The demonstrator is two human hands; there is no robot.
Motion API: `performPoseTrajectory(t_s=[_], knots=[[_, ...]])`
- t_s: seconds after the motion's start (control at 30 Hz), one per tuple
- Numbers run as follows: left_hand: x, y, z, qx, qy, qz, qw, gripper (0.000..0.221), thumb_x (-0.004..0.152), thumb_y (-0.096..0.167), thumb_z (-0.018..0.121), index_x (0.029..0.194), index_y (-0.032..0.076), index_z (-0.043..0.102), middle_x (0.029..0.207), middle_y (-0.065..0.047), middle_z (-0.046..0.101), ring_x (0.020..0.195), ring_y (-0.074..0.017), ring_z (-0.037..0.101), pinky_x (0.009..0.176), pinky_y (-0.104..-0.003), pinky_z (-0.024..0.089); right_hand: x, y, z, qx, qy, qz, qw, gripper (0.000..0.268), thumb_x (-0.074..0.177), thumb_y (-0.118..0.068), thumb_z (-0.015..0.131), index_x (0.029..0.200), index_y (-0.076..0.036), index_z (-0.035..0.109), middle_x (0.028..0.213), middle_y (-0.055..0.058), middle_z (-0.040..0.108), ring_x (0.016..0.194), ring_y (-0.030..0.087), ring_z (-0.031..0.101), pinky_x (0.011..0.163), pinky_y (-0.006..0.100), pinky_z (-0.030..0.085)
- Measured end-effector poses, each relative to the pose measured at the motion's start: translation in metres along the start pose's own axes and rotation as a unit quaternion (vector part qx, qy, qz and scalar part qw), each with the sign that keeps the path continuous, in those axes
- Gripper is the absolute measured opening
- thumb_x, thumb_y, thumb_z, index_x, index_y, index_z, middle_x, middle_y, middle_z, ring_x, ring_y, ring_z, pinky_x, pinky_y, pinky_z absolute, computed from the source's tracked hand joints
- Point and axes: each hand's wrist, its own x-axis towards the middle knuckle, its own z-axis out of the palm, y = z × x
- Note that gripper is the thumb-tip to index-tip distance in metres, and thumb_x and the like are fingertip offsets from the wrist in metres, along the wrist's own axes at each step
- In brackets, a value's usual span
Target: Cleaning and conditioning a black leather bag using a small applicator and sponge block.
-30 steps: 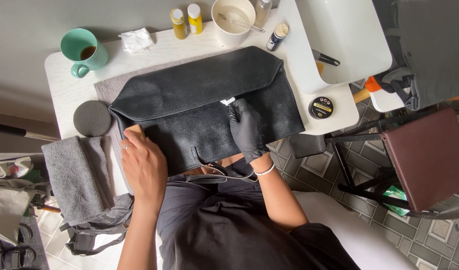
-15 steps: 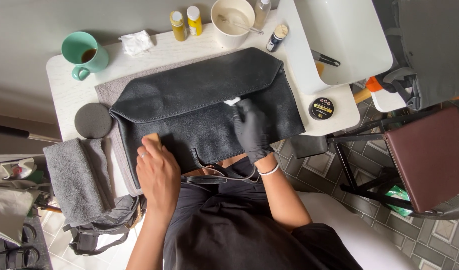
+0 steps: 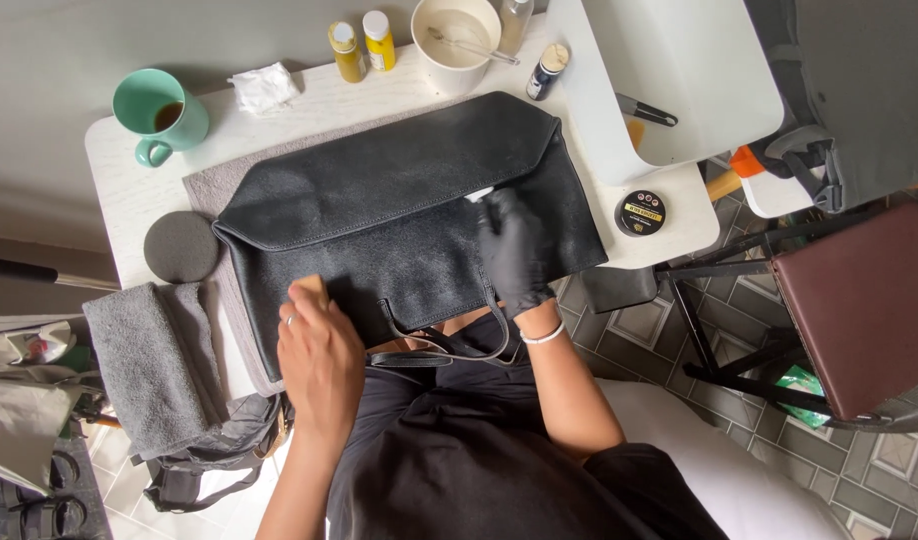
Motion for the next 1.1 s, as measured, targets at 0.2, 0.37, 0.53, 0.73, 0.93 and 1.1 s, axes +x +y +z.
performPoseTrajectory(t_s=[0.2, 0.37, 0.53, 0.73, 0.93, 1.1], knots=[[0.019, 0.014, 0.013, 0.020, 0.027, 0.003, 0.999, 0.045, 0.102, 0.019, 0.053, 0.131, -0.015, 0.054, 0.102, -0.021, 0.061, 0.080, -0.0302, 0.067, 0.064, -0.037, 0.054, -0.007, -0.004, 0.002, -0.028, -0.026, -0.018, 0.999, 0.006, 0.093, -0.029, 0.070, 0.098, -0.026, 0.071, 0.084, 0.003, 0.075, 0.086, 0.029, 0.076, 0.076, 0.044, 0.060], [-0.017, 0.005, 0.000, 0.010, -0.018, 0.007, 1.000, 0.046, 0.104, 0.020, 0.047, 0.133, -0.015, 0.053, 0.102, -0.022, 0.061, 0.079, -0.0303, 0.067, 0.063, -0.037, 0.053, 0.019, 0.030, -0.018, -0.078, 0.030, -0.007, 0.996, 0.011, 0.093, -0.030, 0.070, 0.096, -0.020, 0.068, 0.082, 0.007, 0.071, 0.083, 0.035, 0.073, 0.071, 0.047, 0.059], [-0.003, 0.021, -0.010, -0.003, -0.031, 0.018, 0.999, 0.044, 0.104, 0.019, 0.049, 0.131, -0.015, 0.054, 0.103, -0.022, 0.062, 0.081, -0.0300, 0.068, 0.065, -0.036, 0.054, -0.002, -0.001, -0.007, 0.004, 0.007, -0.021, 1.000, 0.005, 0.095, -0.021, 0.067, 0.098, -0.016, 0.070, 0.083, 0.010, 0.074, 0.086, 0.037, 0.074, 0.072, 0.047, 0.059], [0.028, 0.046, 0.019, -0.064, -0.006, 0.034, 0.997, 0.046, 0.103, 0.018, 0.051, 0.132, -0.017, 0.051, 0.105, -0.025, 0.060, 0.082, -0.0336, 0.068, 0.065, -0.040, 0.056, -0.010, 0.004, 0.004, -0.002, -0.017, -0.026, 1.000, 0.008, 0.093, -0.026, 0.069, 0.100, -0.022, 0.070, 0.084, 0.004, 0.074, 0.087, 0.032, 0.075, 0.074, 0.044, 0.060], [0.014, 0.055, 0.008, -0.040, 0.000, 0.053, 0.998, 0.048, 0.102, 0.021, 0.052, 0.134, -0.014, 0.053, 0.104, -0.022, 0.061, 0.081, -0.0298, 0.066, 0.068, -0.037, 0.056, 0.022, 0.030, -0.019, -0.095, 0.029, -0.003, 0.995, 0.008, 0.094, -0.029, 0.069, 0.098, -0.022, 0.070, 0.080, 0.005, 0.072, 0.082, 0.033, 0.074, 0.070, 0.046, 0.059], [0.021, 0.075, 0.010, -0.043, -0.015, 0.062, 0.997, 0.048, 0.101, 0.021, 0.052, 0.136, -0.012, 0.051, 0.104, -0.020, 0.060, 0.081, -0.0284, 0.065, 0.068, -0.038, 0.055, 0.009, -0.006, -0.015, -0.023, -0.013, -0.006, 1.000, 0.011, 0.093, -0.026, 0.069, 0.097, -0.016, 0.071, 0.081, 0.012, 0.074, 0.086, 0.040, 0.073, 0.071, 0.052, 0.058]])
